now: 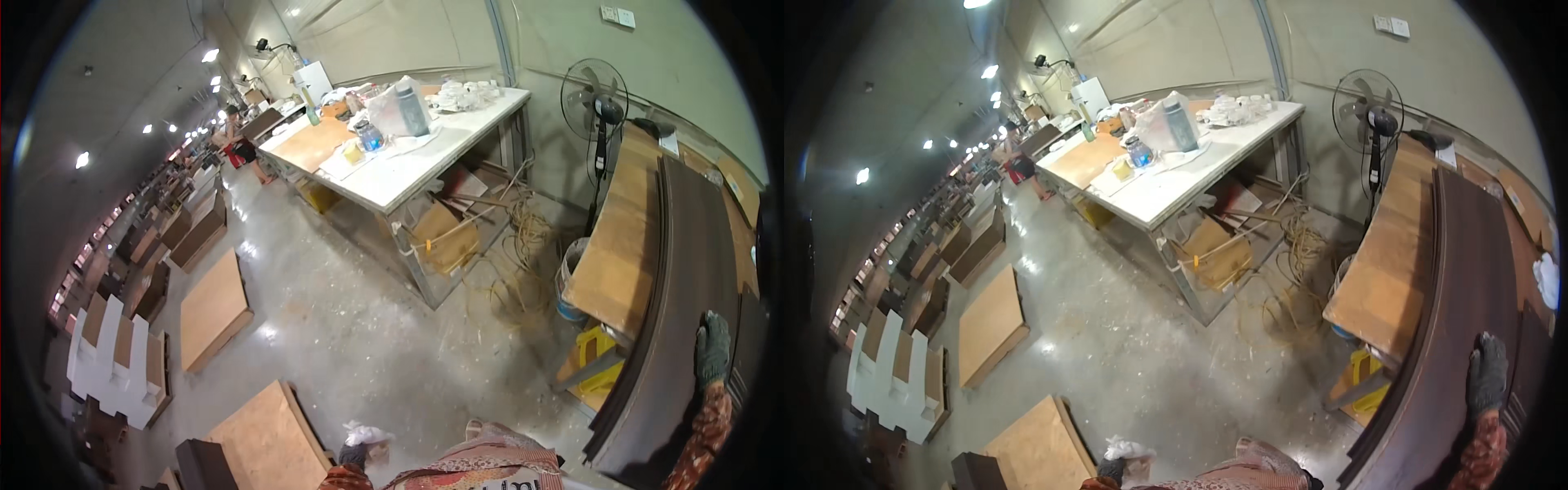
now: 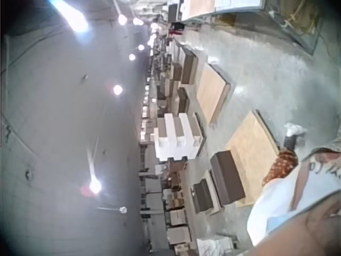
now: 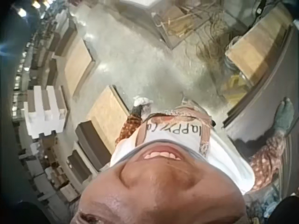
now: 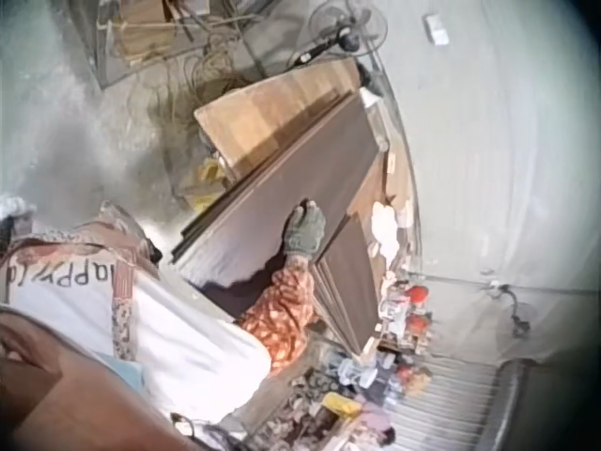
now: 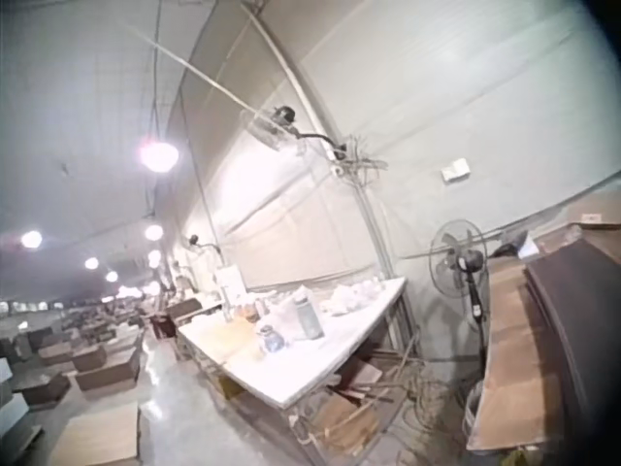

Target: The person wipes the surface of dark brown wooden boards with a white cloth and a small applicator block, handling the boards one at a time and moving them from a stack to the work table.

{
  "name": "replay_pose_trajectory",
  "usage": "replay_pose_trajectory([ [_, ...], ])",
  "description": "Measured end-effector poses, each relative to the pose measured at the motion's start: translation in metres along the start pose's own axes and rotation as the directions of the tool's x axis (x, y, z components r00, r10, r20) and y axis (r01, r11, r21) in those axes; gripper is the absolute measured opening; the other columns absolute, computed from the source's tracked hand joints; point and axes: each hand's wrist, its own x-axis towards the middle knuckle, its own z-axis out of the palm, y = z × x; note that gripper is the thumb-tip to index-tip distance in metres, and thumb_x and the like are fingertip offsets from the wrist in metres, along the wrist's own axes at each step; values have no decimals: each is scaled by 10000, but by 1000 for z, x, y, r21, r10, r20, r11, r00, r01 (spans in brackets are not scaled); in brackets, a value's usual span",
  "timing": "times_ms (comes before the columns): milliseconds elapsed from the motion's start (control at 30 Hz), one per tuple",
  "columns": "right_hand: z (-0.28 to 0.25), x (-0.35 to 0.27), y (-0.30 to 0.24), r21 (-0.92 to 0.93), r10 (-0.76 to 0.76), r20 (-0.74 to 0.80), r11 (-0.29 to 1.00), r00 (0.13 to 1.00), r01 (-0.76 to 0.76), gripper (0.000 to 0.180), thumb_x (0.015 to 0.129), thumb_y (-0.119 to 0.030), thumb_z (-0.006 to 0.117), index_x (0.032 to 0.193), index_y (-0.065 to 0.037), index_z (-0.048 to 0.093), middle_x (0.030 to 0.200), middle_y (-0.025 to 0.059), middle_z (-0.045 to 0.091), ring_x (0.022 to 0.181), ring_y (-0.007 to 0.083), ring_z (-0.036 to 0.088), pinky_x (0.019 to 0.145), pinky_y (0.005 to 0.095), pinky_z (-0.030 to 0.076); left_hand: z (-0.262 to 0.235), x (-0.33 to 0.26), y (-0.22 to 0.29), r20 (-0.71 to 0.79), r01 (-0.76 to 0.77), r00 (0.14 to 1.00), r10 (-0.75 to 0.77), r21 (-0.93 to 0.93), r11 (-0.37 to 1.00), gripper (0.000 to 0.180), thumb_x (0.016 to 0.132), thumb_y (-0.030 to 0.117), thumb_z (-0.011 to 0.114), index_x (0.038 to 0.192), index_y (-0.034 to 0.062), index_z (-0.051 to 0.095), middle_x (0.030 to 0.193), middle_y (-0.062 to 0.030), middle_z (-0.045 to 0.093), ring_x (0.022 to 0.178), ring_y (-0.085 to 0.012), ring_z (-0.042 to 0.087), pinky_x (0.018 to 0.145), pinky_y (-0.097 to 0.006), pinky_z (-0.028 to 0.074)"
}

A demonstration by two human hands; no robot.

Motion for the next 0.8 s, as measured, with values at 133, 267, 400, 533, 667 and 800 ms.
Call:
replay_pose_trajectory([
  [133,10,19,-22,-30,151,108,988,983,-148,309,890,-132,495,1173,-18,543,1187,186,544,1137,351,480,999,419,355,-73,6,11,-541,341,836,-92,381,860,256,921,177,403,1068,45,566,958,-124,597,704,-209,521,741,-333,475],
  [267,24,54,-34,-194,121,184,977,975,-85,301,912,-143,435,1165,-20,542,1168,192,552,1101,345,501,964,410,386,-138,67,21,-758,665,639,-133,458,590,229,918,219,432,1023,64,564,917,-88,584,706,-187,522,704,-316,465],
  [400,44,74,-31,-311,268,152,927,952,-211,316,902,-149,440,1190,-45,517,1171,170,546,1086,339,503,942,423,397,-198,168,-3,-749,726,621,-232,438,530,214,914,260,461,978,83,561,877,-52,572,708,-165,523,666,-300,456],
  [533,31,63,-28,-427,382,173,860,908,-280,332,901,-156,433,1210,-58,508,1171,169,546,1088,325,506,945,419,399,-263,267,-45,-676,711,664,-319,438,551,213,911,302,489,933,102,559,837,-16,559,711,-143,525,629,-283,447],
  [667,44,76,-65,-621,621,139,662,772,-420,317,902,-156,400,1186,-56,500,1073,199,577,968,388,550,854,473,438,-313,348,-73,-597,700,658,-459,259,666,254,924,233,481,1070,64,600,1007,14,583,926,-95,527,822,-262,437],
  [800,26,100,-115,-646,850,71,439,523,-625,287,893,-161,416,1145,-71,520,1097,174,573,1010,369,534,873,456,430,-212,483,-55,-531,544,719,-449,832,-113,398,820,364,605,1124,108,588,972,-172,656,917,-303,638,744,-387,492],
])
